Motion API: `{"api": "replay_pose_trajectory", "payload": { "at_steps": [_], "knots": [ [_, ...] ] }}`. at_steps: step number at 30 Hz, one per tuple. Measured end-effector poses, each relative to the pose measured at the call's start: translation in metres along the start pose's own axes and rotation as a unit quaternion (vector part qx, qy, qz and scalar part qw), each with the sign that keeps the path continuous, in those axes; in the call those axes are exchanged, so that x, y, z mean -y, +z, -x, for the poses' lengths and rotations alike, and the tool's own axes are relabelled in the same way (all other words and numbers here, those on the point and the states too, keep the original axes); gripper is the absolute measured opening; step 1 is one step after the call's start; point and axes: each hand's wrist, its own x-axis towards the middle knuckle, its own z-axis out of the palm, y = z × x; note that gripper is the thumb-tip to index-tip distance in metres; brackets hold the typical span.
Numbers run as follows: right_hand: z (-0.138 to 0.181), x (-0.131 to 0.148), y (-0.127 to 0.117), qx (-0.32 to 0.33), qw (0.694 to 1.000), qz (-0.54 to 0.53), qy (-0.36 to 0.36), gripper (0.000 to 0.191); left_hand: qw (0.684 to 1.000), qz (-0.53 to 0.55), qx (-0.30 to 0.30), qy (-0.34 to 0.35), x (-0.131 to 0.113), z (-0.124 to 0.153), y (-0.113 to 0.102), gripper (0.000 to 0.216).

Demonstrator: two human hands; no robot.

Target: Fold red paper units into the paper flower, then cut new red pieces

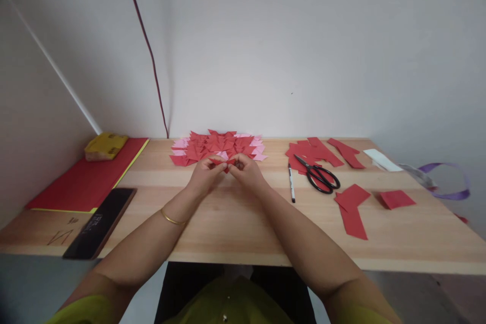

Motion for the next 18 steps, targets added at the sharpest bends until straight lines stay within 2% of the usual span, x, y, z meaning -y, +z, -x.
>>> {"api": "replay_pose_trajectory", "payload": {
  "at_steps": [4,7,12,18],
  "knots": [
    [0.002,0.003,0.002,-0.01,1.0,0.001,0.007,0.013,0.994,-0.08,0.0,0.068,-0.003,0.0,0.0,0.008],
    [0.002,0.008,0.004,-0.02,1.0,0.012,0.015,0.011,0.996,-0.058,-0.007,0.073,0.0,0.001,0.001,0.006],
    [0.002,0.013,0.002,-0.02,0.999,0.042,0.022,0.009,0.997,0.076,-0.007,-0.004,0.007,0.0,0.003,0.009],
    [0.001,0.016,-0.004,0.005,0.999,0.028,0.045,0.014,0.977,0.189,-0.005,-0.097,0.005,-0.003,0.002,0.017]
  ]
}}
